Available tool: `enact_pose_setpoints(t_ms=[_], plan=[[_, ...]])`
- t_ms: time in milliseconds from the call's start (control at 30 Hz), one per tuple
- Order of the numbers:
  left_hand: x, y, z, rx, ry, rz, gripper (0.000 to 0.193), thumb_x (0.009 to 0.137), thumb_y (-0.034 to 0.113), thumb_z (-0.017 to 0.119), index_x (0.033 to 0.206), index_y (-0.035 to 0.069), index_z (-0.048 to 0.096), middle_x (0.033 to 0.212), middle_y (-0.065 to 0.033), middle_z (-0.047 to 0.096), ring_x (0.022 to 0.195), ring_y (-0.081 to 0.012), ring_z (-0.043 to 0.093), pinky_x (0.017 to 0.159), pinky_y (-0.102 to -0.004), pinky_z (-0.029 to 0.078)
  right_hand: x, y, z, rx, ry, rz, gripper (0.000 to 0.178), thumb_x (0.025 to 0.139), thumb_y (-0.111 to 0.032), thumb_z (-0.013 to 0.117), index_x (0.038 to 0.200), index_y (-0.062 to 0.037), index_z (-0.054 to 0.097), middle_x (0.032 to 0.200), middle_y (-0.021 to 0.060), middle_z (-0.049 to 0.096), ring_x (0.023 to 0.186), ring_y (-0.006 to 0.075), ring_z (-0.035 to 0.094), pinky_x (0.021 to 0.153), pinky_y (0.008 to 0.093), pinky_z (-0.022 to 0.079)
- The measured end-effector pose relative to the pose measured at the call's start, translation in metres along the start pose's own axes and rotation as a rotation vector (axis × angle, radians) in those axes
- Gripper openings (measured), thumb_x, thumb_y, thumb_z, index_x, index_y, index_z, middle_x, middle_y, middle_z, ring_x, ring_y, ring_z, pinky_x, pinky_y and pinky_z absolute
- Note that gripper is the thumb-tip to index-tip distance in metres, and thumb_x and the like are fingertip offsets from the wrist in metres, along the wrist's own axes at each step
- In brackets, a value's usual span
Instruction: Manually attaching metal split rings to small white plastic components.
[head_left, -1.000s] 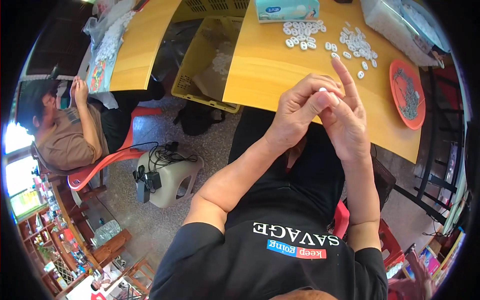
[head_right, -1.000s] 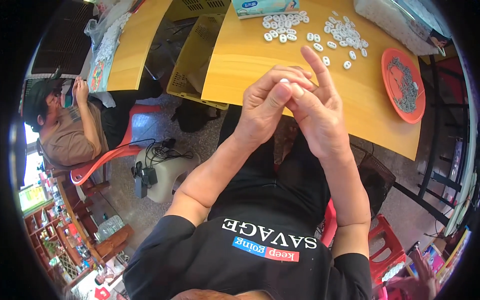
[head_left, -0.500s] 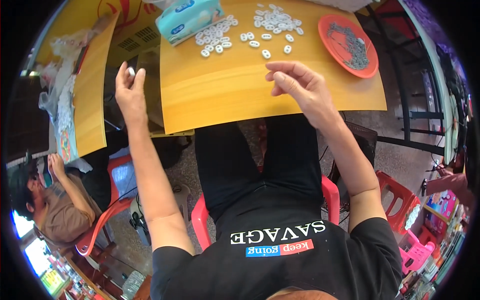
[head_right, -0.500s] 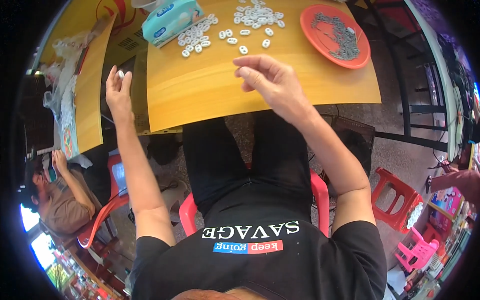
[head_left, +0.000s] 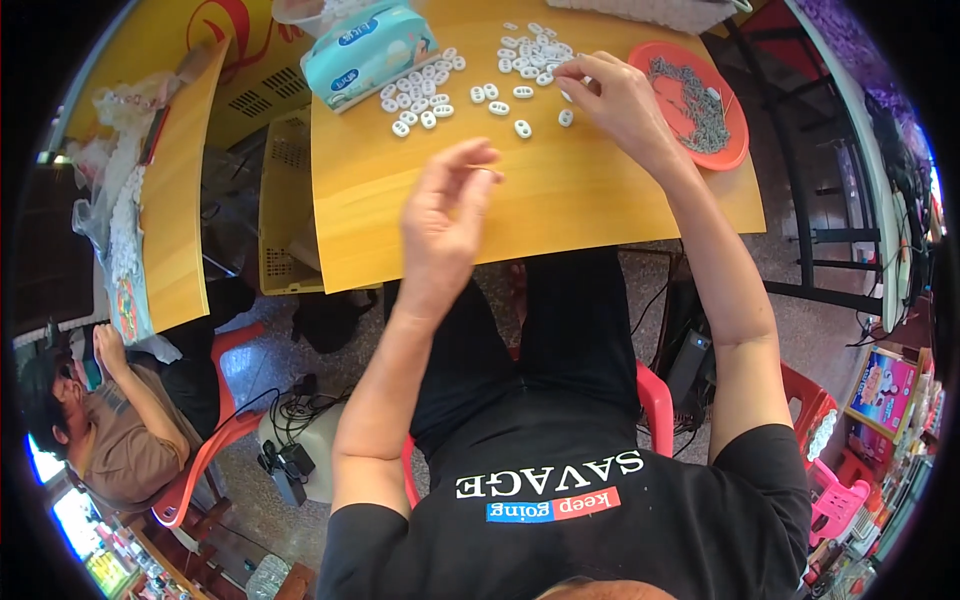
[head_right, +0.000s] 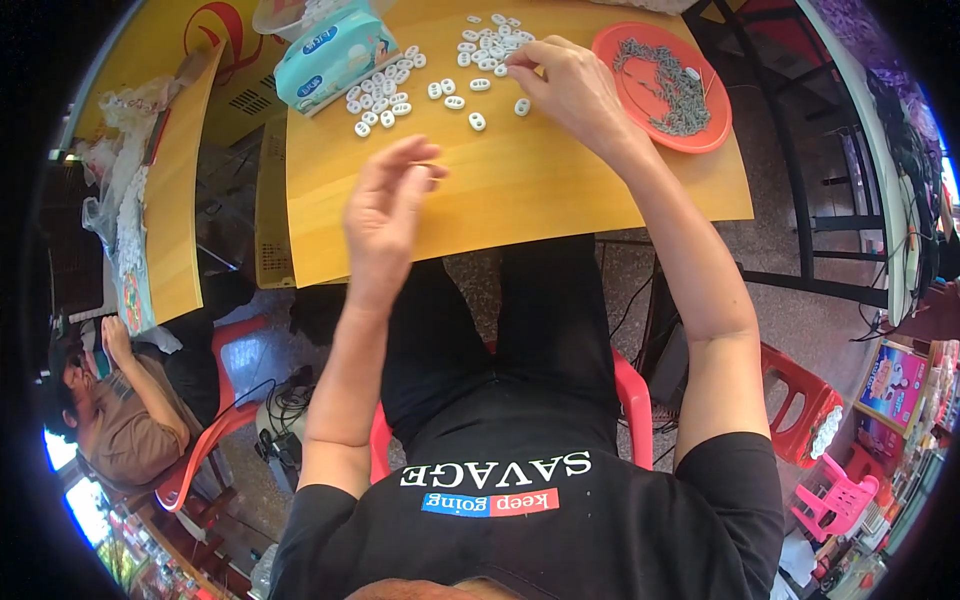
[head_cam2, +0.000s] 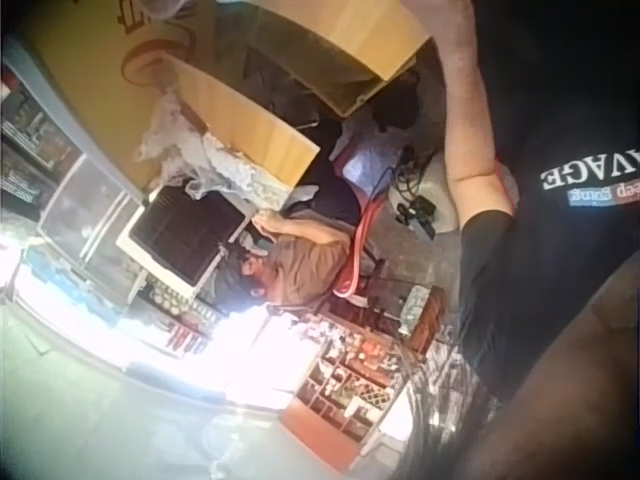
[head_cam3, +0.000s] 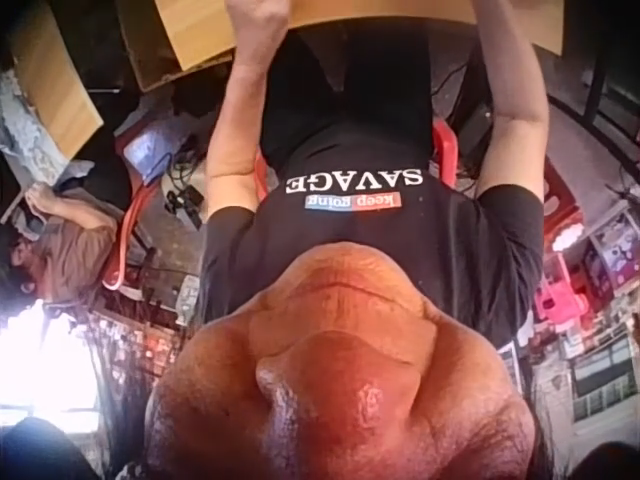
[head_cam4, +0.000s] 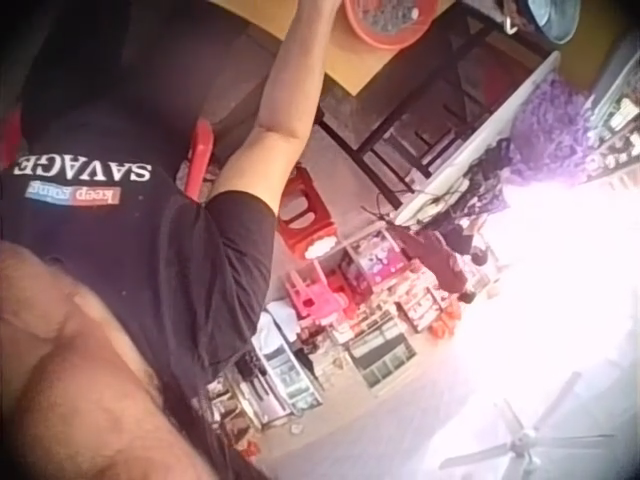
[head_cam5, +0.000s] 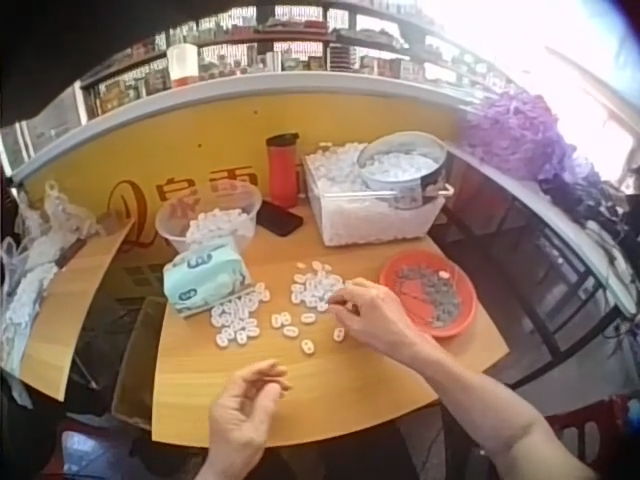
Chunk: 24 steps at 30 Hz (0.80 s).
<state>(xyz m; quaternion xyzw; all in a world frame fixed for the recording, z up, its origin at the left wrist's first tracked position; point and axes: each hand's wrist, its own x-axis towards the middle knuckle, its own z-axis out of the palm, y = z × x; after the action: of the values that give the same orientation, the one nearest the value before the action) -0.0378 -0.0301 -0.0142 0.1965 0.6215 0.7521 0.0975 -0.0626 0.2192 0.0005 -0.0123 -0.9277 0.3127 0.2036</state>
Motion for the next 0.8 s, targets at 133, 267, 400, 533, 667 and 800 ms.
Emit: enact_pose_setpoints(t_ms=[133, 267, 400, 533, 667, 800], plan=[[-0.003, -0.023, 0.028, -0.045, -0.054, -0.046, 0.025, 0.097, 0.001, 0.057, 0.122, 0.002, 0.059, 0.107, -0.0064, 0.066, 0.091, -0.0120, 0.064, 0.080, -0.0250, 0.052, 0.015, 0.004, 0.012, -0.158, -0.069, -0.061, 0.021, 0.090, -0.025, 0.065, 0.100, -0.0085, 0.072, 0.094, 0.0109, 0.067, 0.086, 0.0315, 0.066, 0.078, 0.0421, 0.052], [-0.002, -0.026, 0.025, 0.031, -0.034, 0.002, 0.024, 0.097, 0.001, 0.057, 0.120, 0.001, 0.060, 0.105, -0.0076, 0.066, 0.089, -0.0126, 0.065, 0.078, -0.0252, 0.053, 0.019, 0.001, 0.019, -0.197, -0.078, -0.192, 0.020, 0.089, -0.026, 0.066, 0.102, -0.0116, 0.072, 0.093, 0.0111, 0.065, 0.089, 0.0319, 0.066, 0.080, 0.0432, 0.052], [-0.002, -0.023, 0.020, 0.026, -0.064, -0.034, 0.025, 0.098, 0.002, 0.056, 0.122, 0.000, 0.058, 0.108, -0.0081, 0.065, 0.091, -0.0135, 0.064, 0.082, -0.0261, 0.052, 0.013, -0.004, 0.023, -0.274, -0.088, -0.302, 0.019, 0.089, -0.025, 0.065, 0.102, -0.0122, 0.072, 0.094, 0.0115, 0.065, 0.087, 0.0326, 0.066, 0.077, 0.0438, 0.053], [-0.002, -0.026, 0.021, 0.026, -0.043, 0.001, 0.022, 0.095, -0.001, 0.057, 0.117, -0.001, 0.061, 0.103, -0.0083, 0.064, 0.087, -0.0142, 0.066, 0.076, -0.0254, 0.053, 0.003, -0.013, 0.024, -0.281, -0.164, -0.284, 0.016, 0.090, -0.022, 0.064, 0.098, -0.0101, 0.071, 0.091, 0.0114, 0.066, 0.083, 0.0335, 0.066, 0.071, 0.0435, 0.053], [-0.002, -0.023, 0.018, 0.048, -0.109, -0.025, 0.025, 0.099, 0.001, 0.054, 0.124, -0.003, 0.057, 0.110, -0.0093, 0.063, 0.096, -0.0141, 0.063, 0.088, -0.0265, 0.051, 0.003, -0.013, 0.023, -0.088, -0.148, -0.284, 0.017, 0.091, -0.020, 0.062, 0.099, -0.0088, 0.071, 0.091, 0.0113, 0.066, 0.083, 0.0341, 0.066, 0.072, 0.0436, 0.053], [-0.002, -0.023, 0.019, 0.051, -0.106, -0.012, 0.023, 0.099, 0.000, 0.054, 0.121, -0.003, 0.059, 0.109, -0.0088, 0.062, 0.095, -0.0140, 0.064, 0.086, -0.0259, 0.051, 0.019, -0.006, 0.017, -0.137, -0.071, -0.237, 0.017, 0.091, -0.020, 0.063, 0.101, -0.0083, 0.071, 0.094, 0.0115, 0.067, 0.086, 0.0341, 0.066, 0.074, 0.0434, 0.053]])
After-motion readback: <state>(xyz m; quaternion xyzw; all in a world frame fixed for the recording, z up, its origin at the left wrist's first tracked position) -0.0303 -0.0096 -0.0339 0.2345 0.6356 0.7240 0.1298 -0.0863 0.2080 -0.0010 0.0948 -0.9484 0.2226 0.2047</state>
